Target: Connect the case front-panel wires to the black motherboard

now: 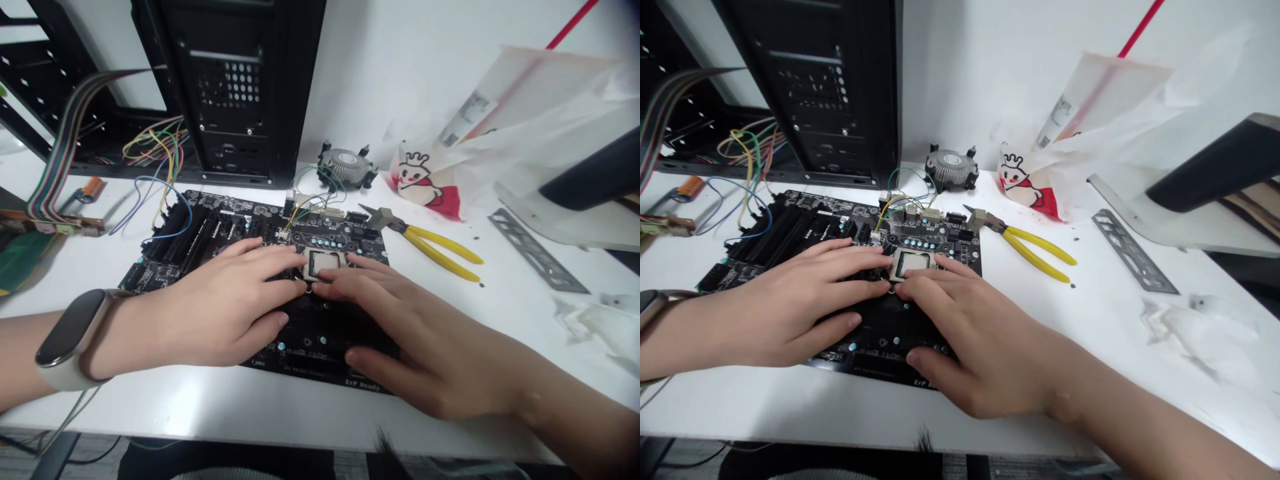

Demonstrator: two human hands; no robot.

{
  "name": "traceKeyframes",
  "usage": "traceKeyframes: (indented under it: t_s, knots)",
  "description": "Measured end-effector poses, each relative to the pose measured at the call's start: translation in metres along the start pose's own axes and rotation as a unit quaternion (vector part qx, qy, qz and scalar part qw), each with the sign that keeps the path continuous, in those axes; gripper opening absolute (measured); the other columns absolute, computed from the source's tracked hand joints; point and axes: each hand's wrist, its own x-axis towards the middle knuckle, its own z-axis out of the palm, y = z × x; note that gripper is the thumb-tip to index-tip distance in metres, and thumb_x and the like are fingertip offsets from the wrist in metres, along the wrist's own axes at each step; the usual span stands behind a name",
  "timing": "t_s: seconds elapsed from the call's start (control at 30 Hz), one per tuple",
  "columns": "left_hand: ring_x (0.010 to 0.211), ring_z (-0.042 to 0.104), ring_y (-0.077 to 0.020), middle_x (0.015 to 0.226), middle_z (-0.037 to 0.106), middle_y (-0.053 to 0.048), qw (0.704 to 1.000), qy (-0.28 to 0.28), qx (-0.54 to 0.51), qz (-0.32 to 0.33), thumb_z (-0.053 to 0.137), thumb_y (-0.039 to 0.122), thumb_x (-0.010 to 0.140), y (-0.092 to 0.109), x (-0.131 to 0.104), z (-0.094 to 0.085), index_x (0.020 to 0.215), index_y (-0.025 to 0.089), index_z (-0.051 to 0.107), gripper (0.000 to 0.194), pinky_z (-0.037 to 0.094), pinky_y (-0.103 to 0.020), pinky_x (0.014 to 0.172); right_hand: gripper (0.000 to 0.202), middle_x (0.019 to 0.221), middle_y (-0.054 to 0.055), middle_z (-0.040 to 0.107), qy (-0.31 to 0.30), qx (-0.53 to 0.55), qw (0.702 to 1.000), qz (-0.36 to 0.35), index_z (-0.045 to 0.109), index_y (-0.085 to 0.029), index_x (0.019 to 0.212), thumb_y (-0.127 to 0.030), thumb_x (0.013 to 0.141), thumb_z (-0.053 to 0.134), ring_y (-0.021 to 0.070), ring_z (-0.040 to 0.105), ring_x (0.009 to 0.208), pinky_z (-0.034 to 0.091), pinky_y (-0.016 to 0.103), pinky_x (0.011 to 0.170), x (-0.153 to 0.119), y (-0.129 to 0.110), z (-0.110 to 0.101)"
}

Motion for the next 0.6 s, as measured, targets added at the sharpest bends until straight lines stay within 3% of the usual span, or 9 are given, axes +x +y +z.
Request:
traceKeyframes:
  t_s: [0.27,0.6]
  knots:
    - [0.125,0.056,-0.0301,0.130,0.064,-0.011,1.000,0.009,0.010,0.009,0.041,0.018,0.093,0.0005,0.0003,-0.0006,0.112,0.016,0.066,0.032,0.044,-0.054,0.107,0.032,0.123,0.019,0.067,0.007,-0.012,1.000,-0.011,0.052,-0.011,0.119,-0.020,0.090,0.046,0.0254,0.066,0.113,0.047,0.046,0.109,-0.0007,0.0000,-0.0002]
    - [0.131,0.054,-0.0323,0.142,0.055,-0.017,0.999,-0.009,0.045,0.024,0.038,0.020,0.096,0.0016,-0.0022,0.0003,0.125,0.017,0.063,0.038,0.040,-0.063,0.110,0.035,0.123,0.023,0.066,0.017,-0.031,0.999,-0.029,0.055,-0.005,0.119,-0.019,0.090,0.043,0.0284,0.064,0.118,0.049,0.051,0.105,0.0021,-0.0058,0.0060]
